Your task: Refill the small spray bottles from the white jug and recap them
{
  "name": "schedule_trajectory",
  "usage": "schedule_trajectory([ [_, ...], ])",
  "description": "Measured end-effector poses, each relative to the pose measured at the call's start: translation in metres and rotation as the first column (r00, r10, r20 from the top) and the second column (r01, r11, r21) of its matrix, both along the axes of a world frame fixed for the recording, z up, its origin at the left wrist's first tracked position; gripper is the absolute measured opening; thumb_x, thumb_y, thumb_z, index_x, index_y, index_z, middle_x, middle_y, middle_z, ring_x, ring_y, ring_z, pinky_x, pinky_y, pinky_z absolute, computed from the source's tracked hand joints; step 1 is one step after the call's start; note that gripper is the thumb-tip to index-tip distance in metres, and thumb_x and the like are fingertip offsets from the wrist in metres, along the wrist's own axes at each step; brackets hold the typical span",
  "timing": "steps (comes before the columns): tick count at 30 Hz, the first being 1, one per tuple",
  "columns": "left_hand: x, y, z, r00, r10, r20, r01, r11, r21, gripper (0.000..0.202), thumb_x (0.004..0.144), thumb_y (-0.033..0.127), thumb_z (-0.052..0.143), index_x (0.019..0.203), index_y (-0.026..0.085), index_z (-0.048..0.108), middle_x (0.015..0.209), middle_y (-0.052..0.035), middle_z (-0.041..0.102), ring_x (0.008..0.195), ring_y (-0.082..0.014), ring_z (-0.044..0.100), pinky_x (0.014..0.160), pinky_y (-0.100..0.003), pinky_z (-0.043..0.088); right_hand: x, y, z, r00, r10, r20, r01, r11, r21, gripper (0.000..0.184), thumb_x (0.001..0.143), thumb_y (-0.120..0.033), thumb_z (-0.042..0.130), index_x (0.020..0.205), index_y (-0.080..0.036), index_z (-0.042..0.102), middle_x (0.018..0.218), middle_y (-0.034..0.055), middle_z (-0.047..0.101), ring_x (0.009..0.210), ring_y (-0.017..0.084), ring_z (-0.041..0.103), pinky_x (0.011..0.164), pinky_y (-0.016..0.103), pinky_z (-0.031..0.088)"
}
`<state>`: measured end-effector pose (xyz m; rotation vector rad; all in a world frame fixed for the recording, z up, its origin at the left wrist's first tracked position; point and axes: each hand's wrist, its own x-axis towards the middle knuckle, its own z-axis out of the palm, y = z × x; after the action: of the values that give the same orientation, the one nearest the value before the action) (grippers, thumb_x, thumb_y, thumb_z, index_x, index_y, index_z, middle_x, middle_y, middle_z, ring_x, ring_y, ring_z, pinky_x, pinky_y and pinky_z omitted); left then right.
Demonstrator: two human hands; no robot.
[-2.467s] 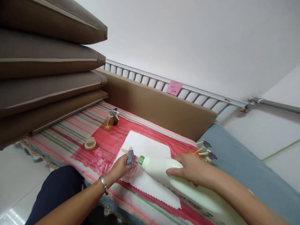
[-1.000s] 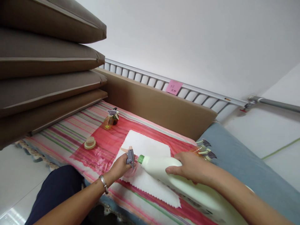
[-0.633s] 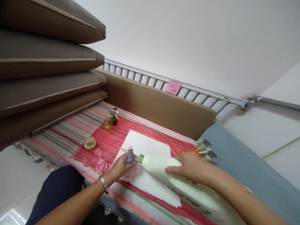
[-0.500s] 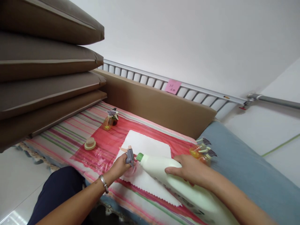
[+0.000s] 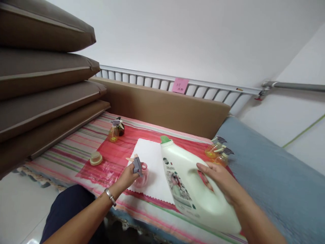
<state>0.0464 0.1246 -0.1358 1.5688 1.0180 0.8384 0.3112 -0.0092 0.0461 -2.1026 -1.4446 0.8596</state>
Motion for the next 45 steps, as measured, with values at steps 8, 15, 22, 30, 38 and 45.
schedule_trajectory([
  [8,0.000,0.004,-0.002,1.000,0.012,-0.012,-0.013,0.999,-0.045,0.040,0.069,0.027,0.065,0.108,0.016,0.060,0.083,-0.0023,0.067,0.068,-0.0161,0.060,0.060,-0.025,0.047,-0.018,0.051,-0.069,0.878,-0.212,-0.430,0.404,0.811,0.424,0.038,0.081,-0.061,0.039,0.076,-0.024,0.035,0.063,-0.0060,0.040,0.049,0.010,0.041,0.048,0.024,0.039],
  [15,0.002,0.004,-0.001,0.999,0.027,0.025,-0.026,0.999,-0.035,0.040,0.068,0.027,0.064,0.106,0.014,0.060,0.071,0.0005,0.064,0.058,-0.0130,0.056,0.052,-0.023,0.044,-0.043,0.103,-0.127,0.860,-0.294,-0.417,0.499,0.649,0.573,0.041,0.078,-0.064,0.040,0.071,-0.024,0.039,0.059,-0.0039,0.049,0.057,0.015,0.050,0.061,0.028,0.045],
  [22,0.002,0.002,0.000,0.998,0.038,0.048,-0.035,0.997,-0.064,0.044,0.068,0.030,0.066,0.109,0.013,0.059,0.071,0.0004,0.064,0.059,-0.0127,0.056,0.051,-0.021,0.042,-0.041,0.119,-0.160,0.868,-0.308,-0.389,0.493,0.624,0.606,0.043,0.074,-0.064,0.042,0.064,-0.023,0.045,0.051,-0.0033,0.052,0.052,0.017,0.053,0.058,0.030,0.044],
  [30,0.002,0.001,-0.001,0.995,0.028,0.098,-0.025,0.999,-0.028,0.038,0.068,0.025,0.066,0.104,0.014,0.061,0.077,-0.0015,0.066,0.066,-0.0149,0.060,0.058,-0.023,0.046,-0.042,0.081,-0.135,0.878,-0.406,-0.254,0.458,0.556,0.694,0.048,0.075,-0.056,0.051,0.102,-0.016,0.053,0.104,0.0146,0.061,0.089,0.027,0.057,0.077,0.041,0.045],
  [38,0.001,0.004,-0.005,0.994,0.004,0.111,-0.009,0.999,0.048,0.035,0.066,0.019,0.066,0.101,0.013,0.062,0.084,-0.0047,0.069,0.081,-0.0212,0.063,0.072,-0.028,0.049,-0.144,0.078,-0.113,0.999,-0.033,0.020,0.010,0.714,0.700,0.029,0.072,-0.035,0.063,0.097,-0.019,0.065,0.110,0.0129,0.064,0.108,0.027,0.053,0.096,0.039,0.040],
  [45,0.000,0.006,0.002,0.997,-0.027,0.073,0.019,0.994,0.110,0.032,0.065,0.018,0.067,0.096,0.013,0.065,0.087,-0.0063,0.071,0.081,-0.0218,0.064,0.071,-0.027,0.050,-0.172,0.100,-0.119,0.996,0.048,0.071,-0.081,0.796,0.599,0.005,0.071,-0.018,0.058,0.072,-0.018,0.063,0.086,0.0100,0.069,0.087,0.026,0.061,0.079,0.036,0.045],
])
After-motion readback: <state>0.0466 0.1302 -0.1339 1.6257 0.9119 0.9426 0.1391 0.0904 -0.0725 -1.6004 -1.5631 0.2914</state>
